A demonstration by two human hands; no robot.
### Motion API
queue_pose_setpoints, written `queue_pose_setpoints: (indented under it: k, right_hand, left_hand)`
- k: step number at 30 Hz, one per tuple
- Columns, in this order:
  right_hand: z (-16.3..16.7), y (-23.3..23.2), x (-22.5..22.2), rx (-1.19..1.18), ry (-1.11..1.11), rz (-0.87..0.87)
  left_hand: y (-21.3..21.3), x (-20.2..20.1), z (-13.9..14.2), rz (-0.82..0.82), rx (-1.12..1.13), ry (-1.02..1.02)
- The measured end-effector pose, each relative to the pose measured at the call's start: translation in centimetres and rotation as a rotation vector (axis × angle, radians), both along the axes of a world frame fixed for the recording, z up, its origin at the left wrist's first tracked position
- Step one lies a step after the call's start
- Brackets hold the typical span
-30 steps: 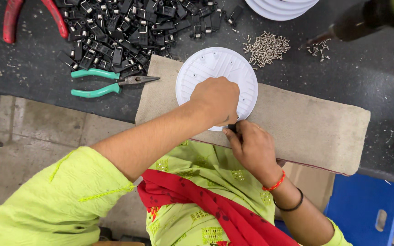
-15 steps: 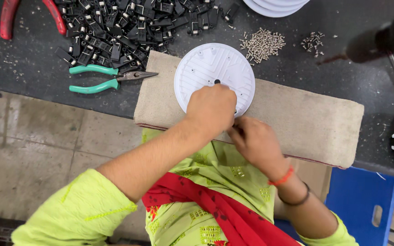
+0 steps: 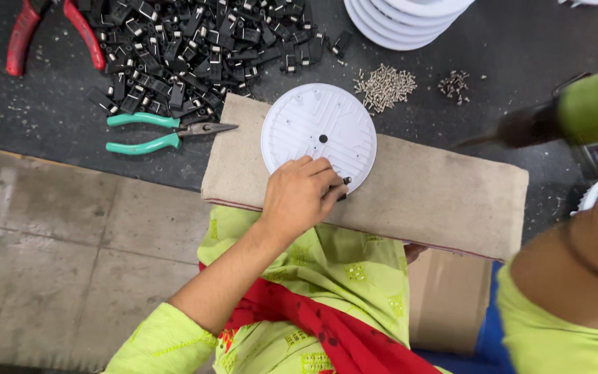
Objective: The person attaches black mounting clips to a white round plastic light fixture base, picking small screws from the table and driving them with a green electric screwdriver. They hold the base steady with one hand while fastening each clip, then set the finished base aside and start the next one.
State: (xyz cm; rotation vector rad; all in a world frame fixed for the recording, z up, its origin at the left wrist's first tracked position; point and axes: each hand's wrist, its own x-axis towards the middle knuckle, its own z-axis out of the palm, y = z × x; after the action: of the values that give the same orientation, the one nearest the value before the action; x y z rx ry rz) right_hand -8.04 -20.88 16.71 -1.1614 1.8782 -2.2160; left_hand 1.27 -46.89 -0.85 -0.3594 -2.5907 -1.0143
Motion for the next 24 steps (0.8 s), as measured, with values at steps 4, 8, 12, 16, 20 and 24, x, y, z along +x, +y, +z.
queue_pose_setpoints:
  k: [4, 8, 12, 16, 20, 24]
  right_hand:
    - [-1.4, -1.0, -1.7, -0.016, -0.020, -0.016]
    - [-3.6, -1.5, -1.7, -0.056, -0.032, -0.016]
    - [-4.5, -2.3, -0.7, -0.091, -0.031, -0.029]
    - [-5.3, -3.8, 0.4, -0.148, -0.088, -0.090]
    - [-7.0, -5.3, 1.3, -0.136, -0.116, -0.231]
    - [-8.2, -6.1, 2.4, -0.151, -0.108, -0.285]
  left_hand:
    - [-0.7, -0.8, 0.2, -0.031, 0.018, -0.012]
    - [-0.9, -1.2, 0.1, -0.030, 0.048, -0.043]
    - [-0.6, -1.4, 0.0, -0.012, 0.027, -0.043]
    - [-0.6, -1.7, 0.0, -0.008, 0.025, -0.050]
    - [-0.6, -1.9, 0.0, -0.009, -0.001, -0.049]
    - [-0.5, -1.9, -0.2, 0.016, 0.004, -0.056]
